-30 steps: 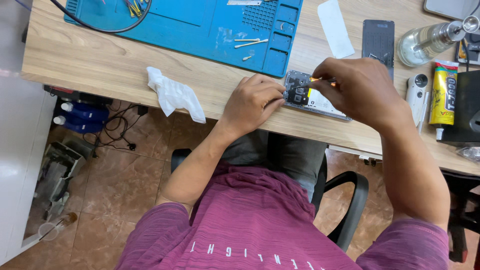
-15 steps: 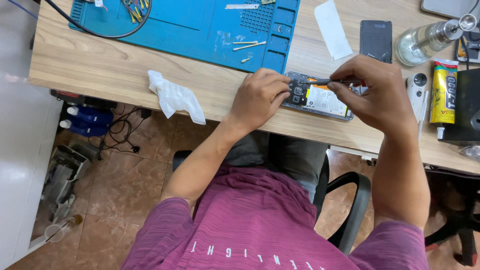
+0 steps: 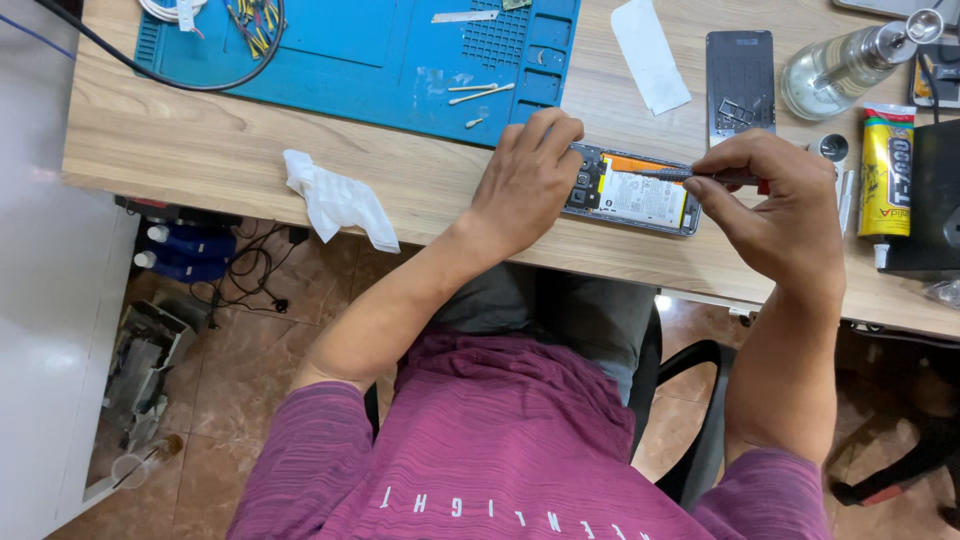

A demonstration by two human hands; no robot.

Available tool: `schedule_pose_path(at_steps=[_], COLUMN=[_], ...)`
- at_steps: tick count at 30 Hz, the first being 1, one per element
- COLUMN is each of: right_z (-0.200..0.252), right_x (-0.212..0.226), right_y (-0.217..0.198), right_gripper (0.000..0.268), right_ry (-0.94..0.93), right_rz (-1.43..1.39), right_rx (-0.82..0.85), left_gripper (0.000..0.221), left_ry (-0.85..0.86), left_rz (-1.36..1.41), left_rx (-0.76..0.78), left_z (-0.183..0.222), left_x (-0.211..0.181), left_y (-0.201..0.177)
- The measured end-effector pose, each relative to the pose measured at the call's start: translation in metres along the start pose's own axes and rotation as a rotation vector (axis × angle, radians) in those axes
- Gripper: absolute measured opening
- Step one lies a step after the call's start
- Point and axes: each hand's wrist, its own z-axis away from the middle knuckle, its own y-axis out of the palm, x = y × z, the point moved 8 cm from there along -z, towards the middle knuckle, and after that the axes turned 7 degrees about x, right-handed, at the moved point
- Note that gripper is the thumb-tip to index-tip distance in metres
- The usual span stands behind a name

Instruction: The person uses a screwdriver to remove screws from the back of a disassembled smartphone. They carefully pry and lift internal components, including the battery and camera module, while working at a cluttered repair bench.

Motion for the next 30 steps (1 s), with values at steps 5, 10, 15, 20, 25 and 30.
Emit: schedule_pose_path(at_steps=[5,10,15,20,25,30], right_z=[0.007,0.012,0.016,0.021,0.031,0.047], right_x=[-0.003,-0.005,-0.01,-0.018,-0.028,-0.032], right_y=[-0.003,-0.005,-0.005,-0.008,-0.018,-0.027], right_gripper=[0.007,0.007,0.007,0.006,0.008,0.008], right_ry=[-0.001,0.025,0.041,0.056,0.083,0.096], right_rz=[-0.014,-0.041,-0.045,-0.037,-0.043,-0.051], right_rx=[-0.014,-0.029,-0.04,-0.057,-0.119,-0.201], left_gripper=[0.012,0.016,0.012,0.009,0.007,0.005], left_ry=[0.154,0.328,0.379,0.376,0.295,0.345], left_rz=[-0.191,-0.197,-0.114,0.02,0.193,0.293], left_rx=[0.016,-0.039,-0.015,0.003,0.027,0.121], left_z=[-0.005,-0.004,-0.003,-0.006,-0.029,-0.061], left_x=[-0.01,-0.014,-0.01,-0.002,0.01,0.001], left_y=[0.005,0.001,0.003,-0.003,-0.016,0.016])
